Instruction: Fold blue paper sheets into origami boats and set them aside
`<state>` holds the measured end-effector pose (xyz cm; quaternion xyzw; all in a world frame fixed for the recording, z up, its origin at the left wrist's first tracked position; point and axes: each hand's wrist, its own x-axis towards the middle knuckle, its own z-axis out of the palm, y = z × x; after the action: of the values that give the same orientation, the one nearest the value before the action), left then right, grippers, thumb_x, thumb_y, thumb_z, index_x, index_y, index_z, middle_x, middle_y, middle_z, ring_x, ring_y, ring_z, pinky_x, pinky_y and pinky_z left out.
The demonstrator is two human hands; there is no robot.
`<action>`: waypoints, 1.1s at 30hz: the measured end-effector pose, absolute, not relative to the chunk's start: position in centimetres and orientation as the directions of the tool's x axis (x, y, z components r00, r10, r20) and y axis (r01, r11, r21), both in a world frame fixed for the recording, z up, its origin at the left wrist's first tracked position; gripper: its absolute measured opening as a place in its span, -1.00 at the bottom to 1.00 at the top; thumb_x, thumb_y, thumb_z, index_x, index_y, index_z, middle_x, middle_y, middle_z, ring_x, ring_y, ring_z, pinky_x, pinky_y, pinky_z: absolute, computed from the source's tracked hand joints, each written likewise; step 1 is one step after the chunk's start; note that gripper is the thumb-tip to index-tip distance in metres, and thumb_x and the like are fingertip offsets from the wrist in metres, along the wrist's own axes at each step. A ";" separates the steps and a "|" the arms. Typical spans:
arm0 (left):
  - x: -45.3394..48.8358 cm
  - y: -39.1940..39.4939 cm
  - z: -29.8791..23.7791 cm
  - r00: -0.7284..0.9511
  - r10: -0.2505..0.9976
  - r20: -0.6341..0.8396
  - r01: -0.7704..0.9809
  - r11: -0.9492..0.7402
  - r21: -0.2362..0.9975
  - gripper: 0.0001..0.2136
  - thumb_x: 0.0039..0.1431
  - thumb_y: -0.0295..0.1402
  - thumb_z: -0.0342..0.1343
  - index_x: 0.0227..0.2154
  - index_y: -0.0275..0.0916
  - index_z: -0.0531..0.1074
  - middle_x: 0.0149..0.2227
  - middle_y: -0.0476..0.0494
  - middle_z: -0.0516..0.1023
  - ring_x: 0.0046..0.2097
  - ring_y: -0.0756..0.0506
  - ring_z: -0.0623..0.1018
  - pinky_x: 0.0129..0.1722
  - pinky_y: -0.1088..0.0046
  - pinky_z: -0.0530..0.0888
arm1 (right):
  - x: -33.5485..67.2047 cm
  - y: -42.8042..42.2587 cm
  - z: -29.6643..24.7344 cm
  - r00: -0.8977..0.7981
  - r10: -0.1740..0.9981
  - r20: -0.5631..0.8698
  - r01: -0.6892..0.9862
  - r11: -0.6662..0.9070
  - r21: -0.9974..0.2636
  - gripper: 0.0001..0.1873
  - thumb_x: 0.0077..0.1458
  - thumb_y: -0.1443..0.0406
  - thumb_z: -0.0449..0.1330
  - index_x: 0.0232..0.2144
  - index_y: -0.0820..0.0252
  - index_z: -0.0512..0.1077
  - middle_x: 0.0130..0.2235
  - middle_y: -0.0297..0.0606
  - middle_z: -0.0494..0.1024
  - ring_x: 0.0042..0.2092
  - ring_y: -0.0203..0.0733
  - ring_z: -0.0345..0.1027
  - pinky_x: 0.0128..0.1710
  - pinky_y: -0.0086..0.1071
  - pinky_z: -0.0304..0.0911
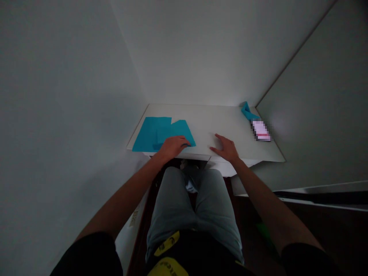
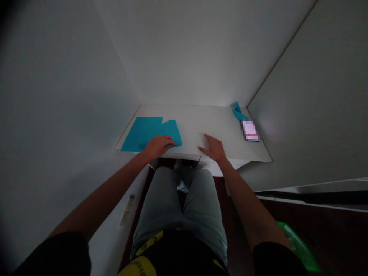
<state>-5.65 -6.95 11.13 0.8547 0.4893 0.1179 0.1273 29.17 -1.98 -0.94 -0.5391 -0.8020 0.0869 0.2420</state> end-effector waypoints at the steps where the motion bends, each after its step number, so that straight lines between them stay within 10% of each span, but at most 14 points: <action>1: -3.5 -7.5 10.8 0.509 0.857 0.077 0.793 -0.502 0.344 -0.72 0.51 -0.33 0.13 0.03 0.01 0.74 0.10 -0.11 0.72 0.09 -0.23 0.69 0.08 0.27 0.57 | 29.2 -2.3 -0.8 -0.339 0.889 0.309 0.797 0.446 -0.408 -0.05 0.31 -0.13 0.28 0.57 0.08 0.16 0.48 0.05 0.41 0.44 0.32 0.36 0.41 0.24 0.28; 7: 5.6 -10.1 8.9 0.656 0.753 0.052 0.713 -0.641 0.285 -0.68 0.51 -0.44 0.09 0.09 -0.04 0.70 0.12 -0.17 0.72 0.07 -0.28 0.70 -0.07 0.22 0.57 | 30.2 -5.2 0.0 -0.567 0.751 0.339 0.679 0.659 -0.324 -0.03 0.30 -0.05 0.33 0.59 0.06 0.14 0.64 -0.02 0.04 0.60 0.24 0.04 0.52 0.14 0.09; 13: 5.7 -10.7 8.6 0.663 0.743 0.090 0.681 -0.649 0.340 -0.66 0.46 -0.39 0.23 0.23 -0.04 0.58 0.17 -0.17 0.70 0.17 -0.26 0.67 0.19 0.16 0.52 | 32.8 -6.0 -0.6 -0.611 0.771 0.180 0.724 0.636 -0.267 -0.44 0.42 0.18 0.20 0.41 -0.15 0.45 0.49 -0.21 0.42 0.52 0.15 0.24 0.50 0.23 0.00; 22: -7.4 -9.0 3.8 0.590 0.807 0.030 0.746 -0.559 0.363 0.30 -0.08 -0.03 0.63 0.62 -0.14 -0.03 0.63 -0.44 0.08 0.64 -0.46 0.06 0.59 -0.09 0.10 | 32.7 -5.7 -1.3 -0.549 0.807 0.218 0.744 0.590 -0.313 -0.51 0.41 0.17 0.17 0.33 -0.11 0.51 0.45 -0.19 0.48 0.47 0.14 0.32 0.44 0.16 0.04; 33: -6.8 -6.4 0.6 0.565 0.819 0.104 0.742 -0.559 0.370 -0.23 0.19 -0.33 0.35 0.48 -0.09 0.35 0.52 -0.26 0.36 0.59 -0.35 0.23 0.57 -0.07 0.10 | 32.4 -5.3 -1.3 -0.453 0.862 0.228 0.758 0.507 -0.411 -0.62 0.29 0.20 0.27 0.14 -0.07 0.61 0.31 -0.18 0.63 0.39 0.16 0.43 0.39 0.18 0.16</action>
<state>-6.84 -6.36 0.57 0.8727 0.4471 0.1331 0.1438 32.43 -5.29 -1.30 -0.4801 -0.8432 0.1257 0.2069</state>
